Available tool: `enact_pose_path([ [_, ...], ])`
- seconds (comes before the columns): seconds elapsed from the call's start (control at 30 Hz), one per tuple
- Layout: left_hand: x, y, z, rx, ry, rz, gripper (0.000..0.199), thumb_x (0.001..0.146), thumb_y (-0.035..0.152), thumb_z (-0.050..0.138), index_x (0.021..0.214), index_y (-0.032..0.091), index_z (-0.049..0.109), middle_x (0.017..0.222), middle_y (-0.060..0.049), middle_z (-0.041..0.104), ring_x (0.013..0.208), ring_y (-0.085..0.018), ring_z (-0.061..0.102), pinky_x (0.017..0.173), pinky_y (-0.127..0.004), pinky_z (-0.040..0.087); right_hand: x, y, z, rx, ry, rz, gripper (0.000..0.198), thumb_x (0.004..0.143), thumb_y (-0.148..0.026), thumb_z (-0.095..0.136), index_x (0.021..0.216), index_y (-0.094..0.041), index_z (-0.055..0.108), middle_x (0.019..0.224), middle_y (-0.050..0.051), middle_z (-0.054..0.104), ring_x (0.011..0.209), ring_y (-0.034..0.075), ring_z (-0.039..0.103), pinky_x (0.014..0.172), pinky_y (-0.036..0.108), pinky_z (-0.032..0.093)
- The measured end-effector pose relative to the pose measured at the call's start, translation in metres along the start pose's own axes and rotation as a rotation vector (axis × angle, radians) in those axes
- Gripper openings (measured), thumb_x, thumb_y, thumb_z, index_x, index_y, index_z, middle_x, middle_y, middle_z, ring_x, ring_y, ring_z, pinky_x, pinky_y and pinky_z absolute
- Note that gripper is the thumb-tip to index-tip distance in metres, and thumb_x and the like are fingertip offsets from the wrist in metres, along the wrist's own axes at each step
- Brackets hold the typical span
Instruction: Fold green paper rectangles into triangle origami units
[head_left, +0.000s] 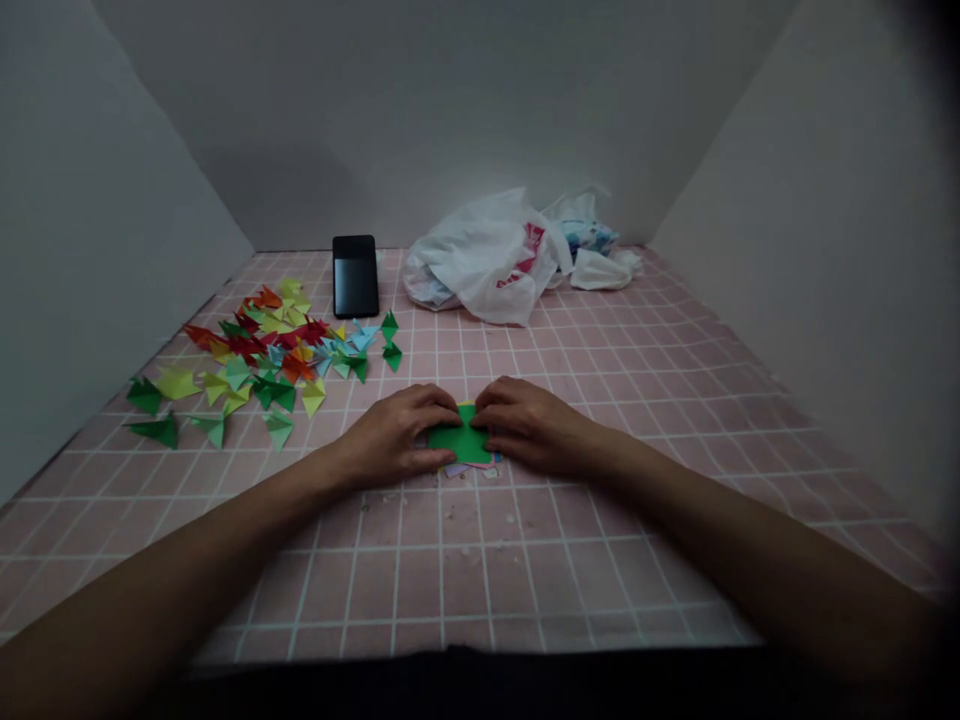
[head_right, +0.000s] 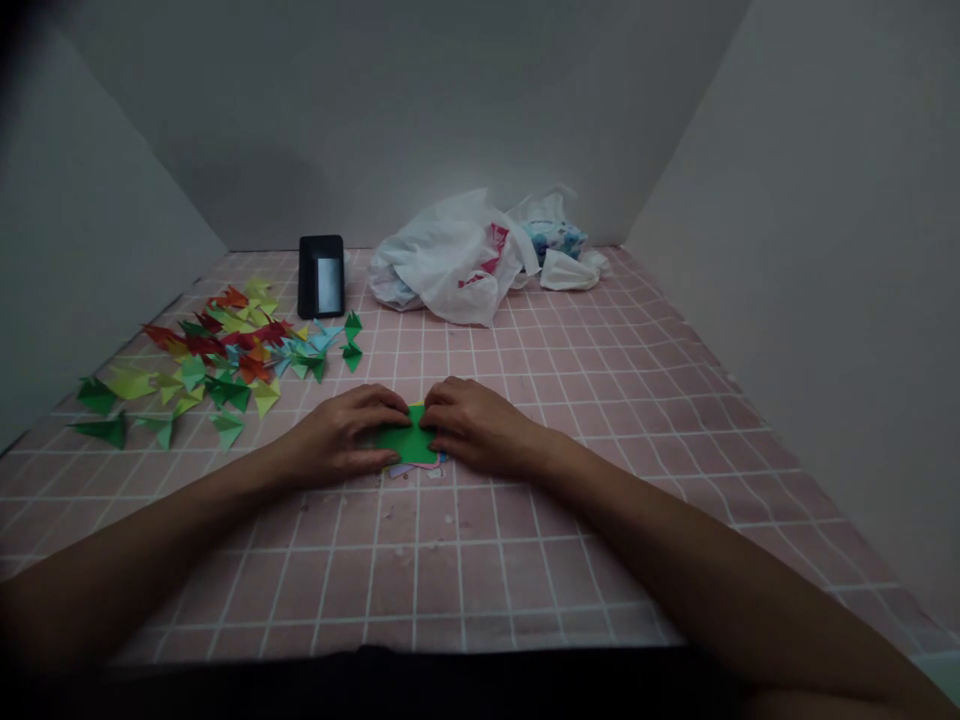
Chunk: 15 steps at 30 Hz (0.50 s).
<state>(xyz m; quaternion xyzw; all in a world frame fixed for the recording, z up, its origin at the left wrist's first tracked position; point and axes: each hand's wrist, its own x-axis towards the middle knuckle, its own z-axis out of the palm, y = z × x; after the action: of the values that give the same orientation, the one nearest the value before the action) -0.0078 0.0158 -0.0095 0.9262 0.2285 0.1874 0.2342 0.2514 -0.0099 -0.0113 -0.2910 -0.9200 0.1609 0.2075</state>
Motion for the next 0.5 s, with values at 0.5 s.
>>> enact_pose_path([
  [0.5,0.0,0.006,-0.006,0.072,-0.064,0.008,0.03,0.086,0.027,0.07,0.114,0.019,0.068,0.122,-0.012,0.067,0.111,-0.027,0.066,0.097,-0.043,0.055,0.0,0.001,-0.004,0.043,-0.044,-0.006,0.036,0.087,-0.039,0.078,0.116,-0.018,0.07,0.114,0.013,0.066,0.102,0.027,0.062,0.089,0.042,0.051],
])
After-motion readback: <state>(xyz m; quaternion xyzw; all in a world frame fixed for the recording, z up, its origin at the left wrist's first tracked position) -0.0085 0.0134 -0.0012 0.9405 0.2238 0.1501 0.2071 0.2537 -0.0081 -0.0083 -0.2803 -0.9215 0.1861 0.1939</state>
